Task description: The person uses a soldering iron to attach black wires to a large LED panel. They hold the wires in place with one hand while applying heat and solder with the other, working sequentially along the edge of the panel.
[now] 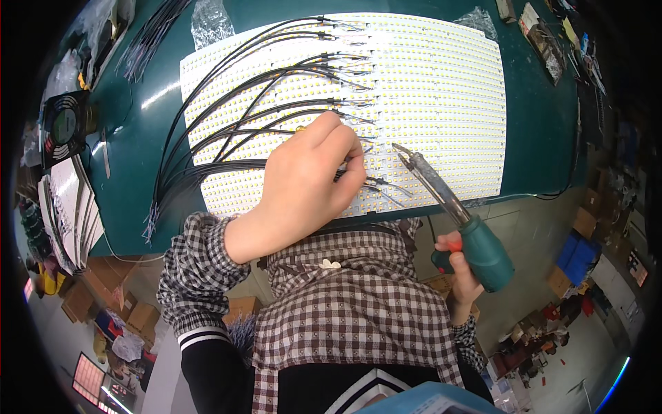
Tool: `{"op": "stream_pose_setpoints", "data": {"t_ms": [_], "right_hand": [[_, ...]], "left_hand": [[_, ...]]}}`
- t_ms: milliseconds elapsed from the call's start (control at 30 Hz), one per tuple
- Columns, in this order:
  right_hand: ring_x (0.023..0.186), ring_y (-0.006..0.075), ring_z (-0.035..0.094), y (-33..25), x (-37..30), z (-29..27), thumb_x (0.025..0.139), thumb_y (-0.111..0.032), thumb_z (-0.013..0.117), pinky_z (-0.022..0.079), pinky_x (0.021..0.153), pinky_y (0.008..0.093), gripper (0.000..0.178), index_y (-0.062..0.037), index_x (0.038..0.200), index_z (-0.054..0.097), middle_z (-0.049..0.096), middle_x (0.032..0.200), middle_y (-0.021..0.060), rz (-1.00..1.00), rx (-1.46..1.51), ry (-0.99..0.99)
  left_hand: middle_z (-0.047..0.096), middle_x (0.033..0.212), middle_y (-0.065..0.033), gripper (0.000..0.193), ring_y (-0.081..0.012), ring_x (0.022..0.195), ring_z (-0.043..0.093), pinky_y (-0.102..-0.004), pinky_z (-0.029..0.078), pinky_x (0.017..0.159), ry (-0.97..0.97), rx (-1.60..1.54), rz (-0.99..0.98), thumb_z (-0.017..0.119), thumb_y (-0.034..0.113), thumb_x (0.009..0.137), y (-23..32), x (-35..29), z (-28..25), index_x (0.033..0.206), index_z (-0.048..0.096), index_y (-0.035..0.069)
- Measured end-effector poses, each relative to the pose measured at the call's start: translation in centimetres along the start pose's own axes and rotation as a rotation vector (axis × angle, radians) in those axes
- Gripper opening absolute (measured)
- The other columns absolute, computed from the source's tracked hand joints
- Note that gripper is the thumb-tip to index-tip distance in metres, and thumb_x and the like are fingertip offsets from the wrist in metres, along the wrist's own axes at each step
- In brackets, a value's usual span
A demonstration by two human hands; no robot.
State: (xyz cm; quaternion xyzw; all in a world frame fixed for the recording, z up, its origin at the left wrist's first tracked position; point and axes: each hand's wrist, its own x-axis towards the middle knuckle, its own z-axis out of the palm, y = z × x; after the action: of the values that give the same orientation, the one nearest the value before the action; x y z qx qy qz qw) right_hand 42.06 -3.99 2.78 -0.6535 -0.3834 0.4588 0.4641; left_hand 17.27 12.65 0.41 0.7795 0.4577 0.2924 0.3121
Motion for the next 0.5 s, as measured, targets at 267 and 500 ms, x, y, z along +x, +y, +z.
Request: {"op": "stream_pose_setpoints", "data": {"t_ms": [267,500], "right_hand": [[0.091,0.0297,0.072,0.0,-0.1,-0.4,0.093,-0.018,0.07,0.062,0.081,0.0407,0.041,0.0119,0.12,0.062,0.069,0.107,0.022,-0.002,0.012,0.031],[0.098,0.0277,0.073,1.3,-0.5,-1.3,0.088,-0.005,0.077,0.062,0.085,0.0378,0.053,0.009,0.133,0.052,0.071,0.113,0.0229,0.004,0.059,-0.038]], "left_hand": [[0.059,0.08,-0.0075,0.008,-0.0275,0.07,0.064,-0.0388,0.051,0.061,-0.151,-0.096,-0.053,0.07,0.007,0.079,0.1,2.1,-1.1,0.081,0.062,0.006],[0.061,0.079,-0.0075,0.007,-0.026,0.072,0.065,-0.0372,0.052,0.063,-0.211,-0.207,-0.153,0.07,0.007,0.076,-0.2,2.1,-1.5,0.079,0.064,0.006]]}}
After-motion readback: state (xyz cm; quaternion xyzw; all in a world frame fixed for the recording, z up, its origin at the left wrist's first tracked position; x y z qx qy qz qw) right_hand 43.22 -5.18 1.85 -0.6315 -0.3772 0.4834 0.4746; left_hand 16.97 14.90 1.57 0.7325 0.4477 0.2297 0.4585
